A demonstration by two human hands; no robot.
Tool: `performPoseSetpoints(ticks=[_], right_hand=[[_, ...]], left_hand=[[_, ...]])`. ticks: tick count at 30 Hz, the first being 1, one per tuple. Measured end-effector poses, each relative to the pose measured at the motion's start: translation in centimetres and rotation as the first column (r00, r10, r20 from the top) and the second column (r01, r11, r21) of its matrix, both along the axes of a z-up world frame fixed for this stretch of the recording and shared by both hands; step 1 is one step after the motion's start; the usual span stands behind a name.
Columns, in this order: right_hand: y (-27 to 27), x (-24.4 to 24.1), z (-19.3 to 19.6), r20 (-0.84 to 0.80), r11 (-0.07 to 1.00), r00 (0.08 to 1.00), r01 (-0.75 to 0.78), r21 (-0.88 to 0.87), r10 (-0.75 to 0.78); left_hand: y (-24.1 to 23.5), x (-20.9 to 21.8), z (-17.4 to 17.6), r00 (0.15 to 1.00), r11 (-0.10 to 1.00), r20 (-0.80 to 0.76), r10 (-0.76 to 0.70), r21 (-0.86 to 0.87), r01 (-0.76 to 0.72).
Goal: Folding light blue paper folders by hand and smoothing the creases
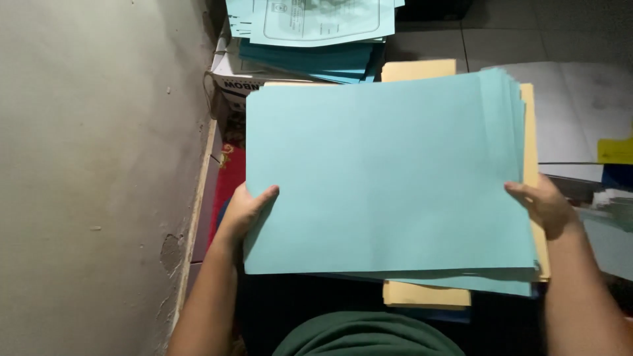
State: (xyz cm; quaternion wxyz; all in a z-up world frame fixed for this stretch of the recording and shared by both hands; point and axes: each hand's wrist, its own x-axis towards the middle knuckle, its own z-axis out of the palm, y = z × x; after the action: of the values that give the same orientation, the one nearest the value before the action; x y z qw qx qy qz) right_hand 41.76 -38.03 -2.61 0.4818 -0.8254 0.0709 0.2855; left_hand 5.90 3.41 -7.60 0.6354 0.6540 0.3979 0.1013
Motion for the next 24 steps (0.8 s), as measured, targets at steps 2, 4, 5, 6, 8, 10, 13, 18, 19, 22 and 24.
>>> performPoseSetpoints(ticks=[2, 4, 5, 6, 8, 10, 13, 18, 19, 22, 24], right_hand=[[-0.6, 1.4, -3.6, 0.062, 0.948, 0.978, -0.209, 0.240, 0.200], [-0.2, 1.2, -3.1, 0.048, 0.967, 0.983, -0.181, 0.179, 0.175], [-0.1, 1.0, -2.8, 0.043, 0.980, 0.985, -0.168, 0.109, 0.164], [-1.6, 1.4, -4.8, 0.032, 0.980, 0.986, -0.169, 0.103, 0.166], [-3.4, 3.2, -8.1, 0.078, 0.963, 0.978, -0.206, 0.174, 0.195], [-6.6, 7.2, -14.4, 0.554, 0.814, 0.668, -0.579, -0.034, 0.498], [-3.3, 4.9, -11.2, 0.522, 0.834, 0.719, -0.551, 0.027, 0.459], [1.8, 2.3, -7.5, -0.163, 0.977, 0.985, -0.019, 0.211, 0.054], [1.7, 2.9, -9.0, -0.093, 0.954, 0.984, -0.123, 0.274, 0.154], [2.2, 4.4, -11.2, -0.028, 0.926, 0.973, -0.207, 0.314, 0.227], [2.3, 5.5, -12.4, -0.037, 0.936, 0.977, -0.191, 0.297, 0.211]], left_hand=[[0.2, -0.4, -1.5, 0.998, 0.996, 0.004, 0.067, -0.065, -0.067], [0.2, -0.3, 0.5, 0.999, 0.999, -0.027, 0.041, -0.025, -0.042], [-0.3, -0.6, 1.4, 0.998, 1.000, -0.048, 0.030, 0.010, -0.029], [-1.1, -1.1, 1.8, 0.998, 1.000, -0.058, 0.031, 0.001, -0.031], [-1.5, -1.4, 3.3, 0.997, 0.997, -0.043, 0.060, -0.051, -0.062], [-1.5, -2.0, 2.5, 0.992, 0.993, -0.077, 0.096, -0.066, -0.101], [-1.4, -2.3, 1.0, 0.990, 0.987, -0.074, 0.122, -0.101, -0.129], [-0.3, -2.4, -1.4, 0.996, 0.997, -0.052, 0.069, -0.025, -0.070], [-0.3, -2.1, -0.6, 0.993, 0.995, -0.093, 0.075, -0.061, -0.081], [-0.3, -1.0, 1.7, 0.985, 0.984, -0.144, 0.089, -0.138, -0.110], [0.5, -0.3, 1.9, 0.983, 0.974, -0.153, 0.104, -0.185, -0.132]])
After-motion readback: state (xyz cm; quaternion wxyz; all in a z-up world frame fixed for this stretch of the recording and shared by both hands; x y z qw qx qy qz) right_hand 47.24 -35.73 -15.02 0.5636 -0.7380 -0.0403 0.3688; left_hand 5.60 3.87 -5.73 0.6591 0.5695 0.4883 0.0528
